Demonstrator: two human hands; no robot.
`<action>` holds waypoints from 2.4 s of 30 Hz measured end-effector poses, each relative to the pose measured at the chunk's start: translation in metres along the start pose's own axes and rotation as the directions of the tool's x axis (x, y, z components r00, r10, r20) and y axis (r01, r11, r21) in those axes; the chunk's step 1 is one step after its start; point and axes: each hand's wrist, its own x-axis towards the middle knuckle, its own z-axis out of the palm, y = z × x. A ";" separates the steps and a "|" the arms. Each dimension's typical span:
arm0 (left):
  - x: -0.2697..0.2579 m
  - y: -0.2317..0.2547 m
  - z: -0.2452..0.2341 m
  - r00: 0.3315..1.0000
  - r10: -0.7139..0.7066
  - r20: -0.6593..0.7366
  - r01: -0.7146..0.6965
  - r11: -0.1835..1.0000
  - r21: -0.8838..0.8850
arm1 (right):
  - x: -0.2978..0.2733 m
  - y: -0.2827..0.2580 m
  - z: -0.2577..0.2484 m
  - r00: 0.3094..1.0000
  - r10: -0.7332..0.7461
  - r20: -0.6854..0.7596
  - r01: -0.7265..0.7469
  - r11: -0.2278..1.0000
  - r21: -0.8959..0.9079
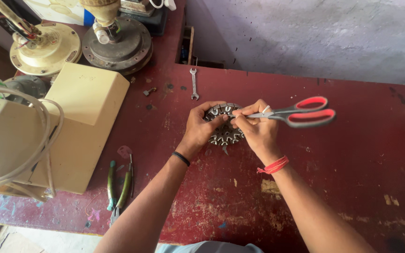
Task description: The person winds copper wire into the slots of a motor stator using their hands and a pair of scissors to guide and trim the wire. The person repeatedly rotates the stator and adjusts the wire placement throughout the process.
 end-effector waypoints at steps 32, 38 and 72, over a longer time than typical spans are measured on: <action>0.006 -0.006 0.002 0.997 0.072 -0.002 -0.072 0.996 0.042 | -0.037 -0.001 0.027 0.964 -0.190 -0.188 0.179 0.981 -0.074; 0.005 -0.006 0.002 0.998 0.068 0.004 -0.068 0.998 0.005 | -0.042 -0.018 0.031 0.969 -0.192 -0.158 0.160 0.968 -0.192; 0.002 0.002 0.004 0.999 0.053 -0.010 -0.052 0.994 0.097 | -0.044 -0.040 0.046 0.920 -0.343 -0.191 0.226 0.860 -0.457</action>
